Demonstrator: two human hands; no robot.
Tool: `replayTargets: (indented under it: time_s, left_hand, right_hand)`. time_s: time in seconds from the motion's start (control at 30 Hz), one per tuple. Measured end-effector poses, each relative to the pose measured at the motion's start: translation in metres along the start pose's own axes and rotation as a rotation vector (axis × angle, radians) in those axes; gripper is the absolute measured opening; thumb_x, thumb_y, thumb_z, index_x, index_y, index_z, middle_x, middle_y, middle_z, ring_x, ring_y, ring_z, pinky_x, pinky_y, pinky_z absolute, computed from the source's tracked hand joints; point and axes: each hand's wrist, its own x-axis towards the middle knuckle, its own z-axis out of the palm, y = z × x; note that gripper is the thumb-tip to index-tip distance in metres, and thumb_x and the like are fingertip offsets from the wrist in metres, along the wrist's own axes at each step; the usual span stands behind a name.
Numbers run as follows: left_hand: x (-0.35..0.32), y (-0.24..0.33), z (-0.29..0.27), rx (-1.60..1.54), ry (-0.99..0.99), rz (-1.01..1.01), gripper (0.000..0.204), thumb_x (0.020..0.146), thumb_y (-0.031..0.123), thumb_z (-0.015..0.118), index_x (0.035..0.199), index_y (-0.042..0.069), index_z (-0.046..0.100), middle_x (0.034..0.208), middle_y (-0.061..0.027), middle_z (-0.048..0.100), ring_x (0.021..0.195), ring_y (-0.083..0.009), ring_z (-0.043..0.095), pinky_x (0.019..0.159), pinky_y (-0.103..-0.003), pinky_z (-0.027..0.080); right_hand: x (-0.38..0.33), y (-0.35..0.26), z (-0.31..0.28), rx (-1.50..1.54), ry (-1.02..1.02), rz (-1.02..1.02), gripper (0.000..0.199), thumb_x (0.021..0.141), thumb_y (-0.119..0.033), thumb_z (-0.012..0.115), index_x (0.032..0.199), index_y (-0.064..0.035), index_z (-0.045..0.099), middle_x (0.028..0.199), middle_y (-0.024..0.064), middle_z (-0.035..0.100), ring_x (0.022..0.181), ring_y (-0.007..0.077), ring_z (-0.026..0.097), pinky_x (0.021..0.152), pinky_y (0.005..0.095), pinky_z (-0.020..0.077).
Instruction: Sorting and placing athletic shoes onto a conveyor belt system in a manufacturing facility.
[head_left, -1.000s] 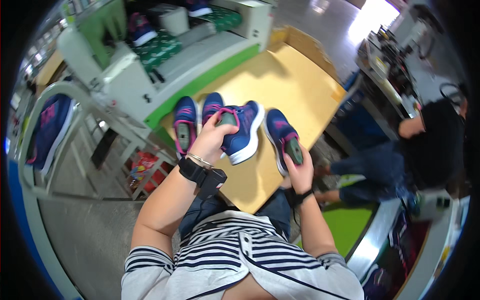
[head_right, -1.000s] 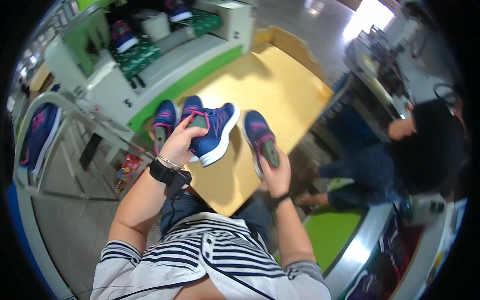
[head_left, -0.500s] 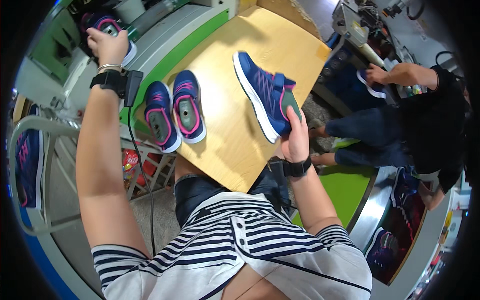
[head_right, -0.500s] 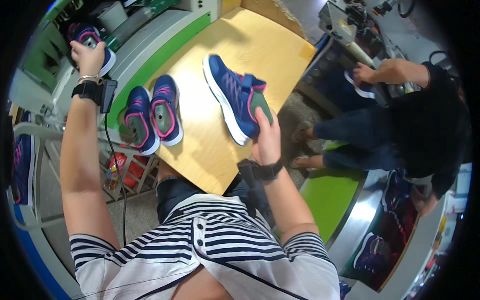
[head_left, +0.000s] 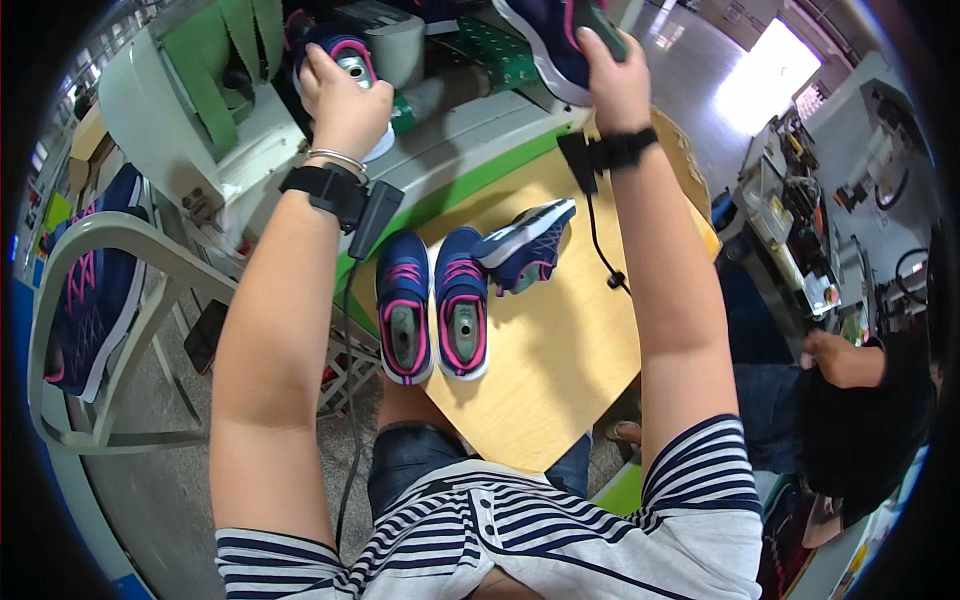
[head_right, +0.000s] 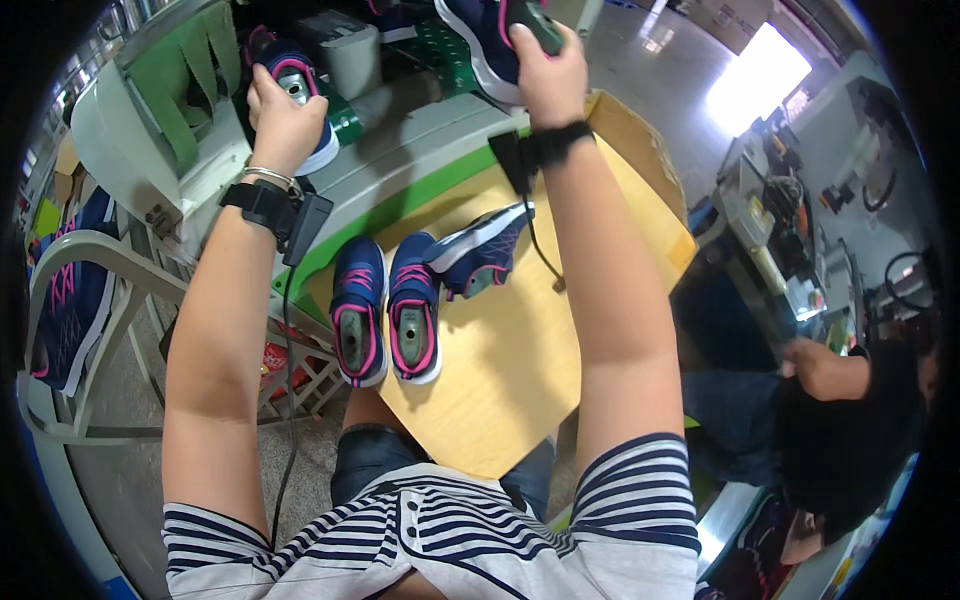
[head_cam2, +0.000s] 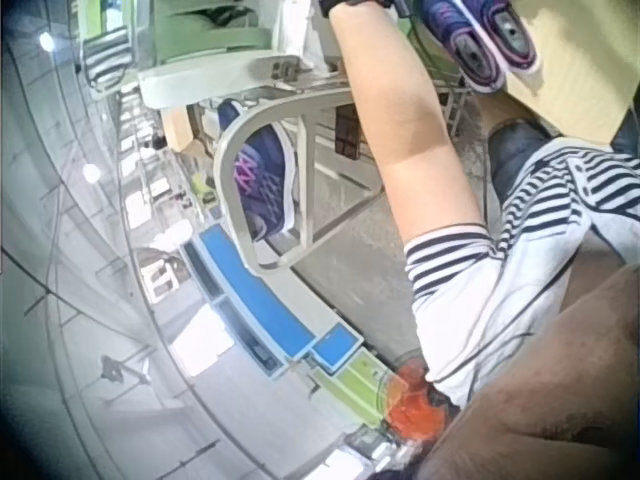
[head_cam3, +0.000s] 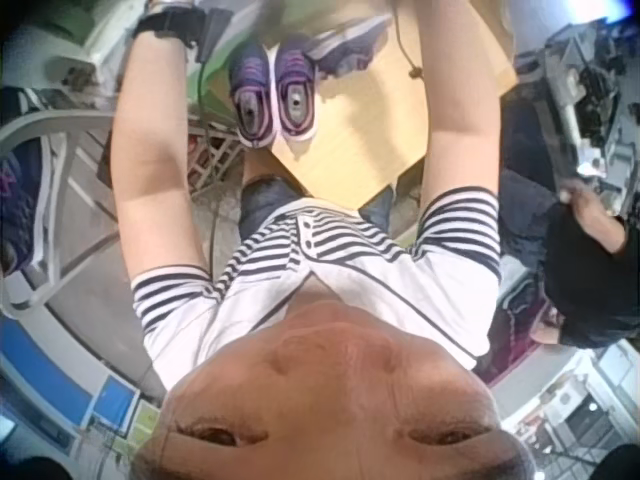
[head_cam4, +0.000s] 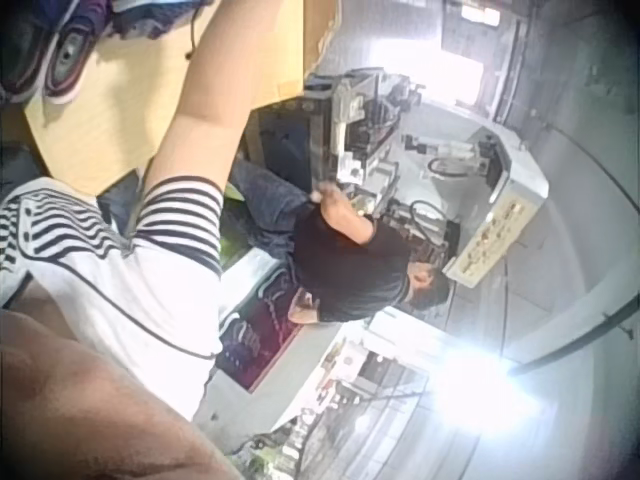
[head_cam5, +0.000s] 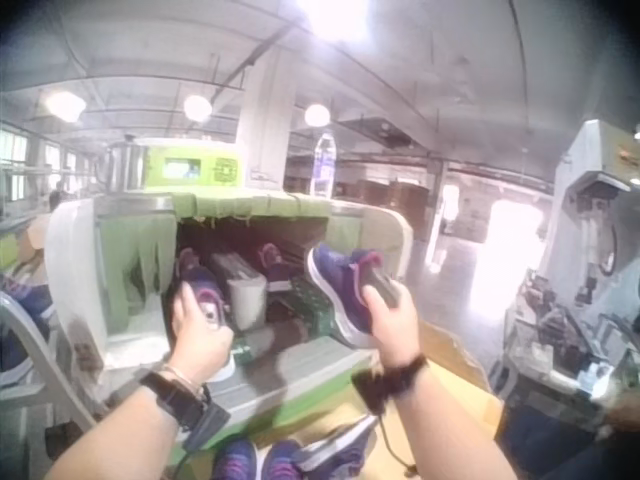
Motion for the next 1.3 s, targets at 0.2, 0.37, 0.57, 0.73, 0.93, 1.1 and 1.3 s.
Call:
replayTargets:
  time_s: [0.2,0.37,0.57,0.73,0.93,1.1,1.3]
  left_hand:
    - [0.017,0.001,0.014,-0.018,-0.015,-0.068,0.098,0.076,0.021,0.066,0.154,-0.003,0.012,0.158,-0.024,0.021,0.145,-0.043,0.023,0.113,-0.058,0.03]
    - [0.035,-0.009,0.023,-0.001,0.092,0.014,0.094,0.076,0.024,0.065,0.15,-0.011,0.018,0.152,-0.0344,0.028,0.141,-0.0481,0.03,0.119,-0.046,0.024]
    - [0.022,-0.003,0.003,0.128,0.037,-0.161,0.112,0.082,0.053,0.073,0.156,-0.001,0.007,0.161,-0.0235,0.015,0.15,-0.0393,0.013,0.116,-0.062,0.018]
    - [-0.163,0.088,-0.064,-0.643,-0.539,0.204,0.109,0.072,0.042,0.087,0.153,0.002,0.028,0.154,-0.0208,0.034,0.146,-0.0343,0.029,0.119,-0.043,0.024]
    - [-0.295,0.108,-0.099,-1.124,-1.223,-0.14,0.083,0.072,0.032,0.088,0.141,0.006,0.051,0.137,-0.0094,0.056,0.132,-0.0209,0.048,0.113,-0.037,0.033]
    - [-0.309,0.114,-0.112,-1.242,-1.257,-0.152,0.055,0.082,-0.004,0.074,0.133,0.006,0.059,0.123,-0.0069,0.064,0.113,-0.0146,0.059,0.098,-0.03,0.048]
    - [-0.314,0.111,-0.119,-1.228,-1.261,-0.215,0.045,0.086,0.001,0.073,0.129,0.003,0.061,0.117,-0.0072,0.065,0.108,-0.015,0.061,0.094,-0.03,0.049]
  right_hand:
    - [0.053,0.071,0.06,-0.493,-0.386,0.31,0.092,0.075,-0.048,0.081,0.145,-0.0069,0.038,0.135,0.0256,0.055,0.126,0.0389,0.054,0.106,0.042,0.0431]
    - [0.016,0.036,0.044,-0.036,-0.01,0.087,0.082,0.091,-0.049,0.067,0.15,-0.0072,0.027,0.151,0.0206,0.034,0.129,0.0359,0.048,0.105,0.0506,0.0416]
    - [-0.123,-0.1,-0.055,0.926,0.067,0.328,0.061,0.104,-0.056,0.039,0.137,-0.0043,0.042,0.13,0.0157,0.048,0.094,0.0297,0.065,0.091,0.0441,0.0482]
    - [-0.186,-0.136,-0.116,0.758,0.218,-0.156,0.072,0.101,-0.064,0.03,0.142,-0.005,0.04,0.138,0.0198,0.049,0.092,0.0316,0.065,0.085,0.0433,0.0528]
    - [-0.238,-0.169,-0.129,0.579,0.299,-0.57,0.088,0.094,-0.075,0.026,0.151,-0.0077,0.026,0.149,0.0246,0.038,0.086,0.0342,0.065,0.072,0.043,0.0518]
    - [-0.265,-0.189,-0.133,0.547,0.218,-0.732,0.089,0.093,-0.075,0.032,0.156,-0.0133,0.017,0.147,0.0278,0.034,0.078,0.036,0.068,0.06,0.041,0.0526]
    - [-0.269,-0.185,-0.147,0.385,-0.089,-0.703,0.089,0.093,-0.075,0.034,0.155,-0.0144,0.016,0.136,0.027,0.046,0.086,0.0361,0.067,0.068,0.0429,0.0551]
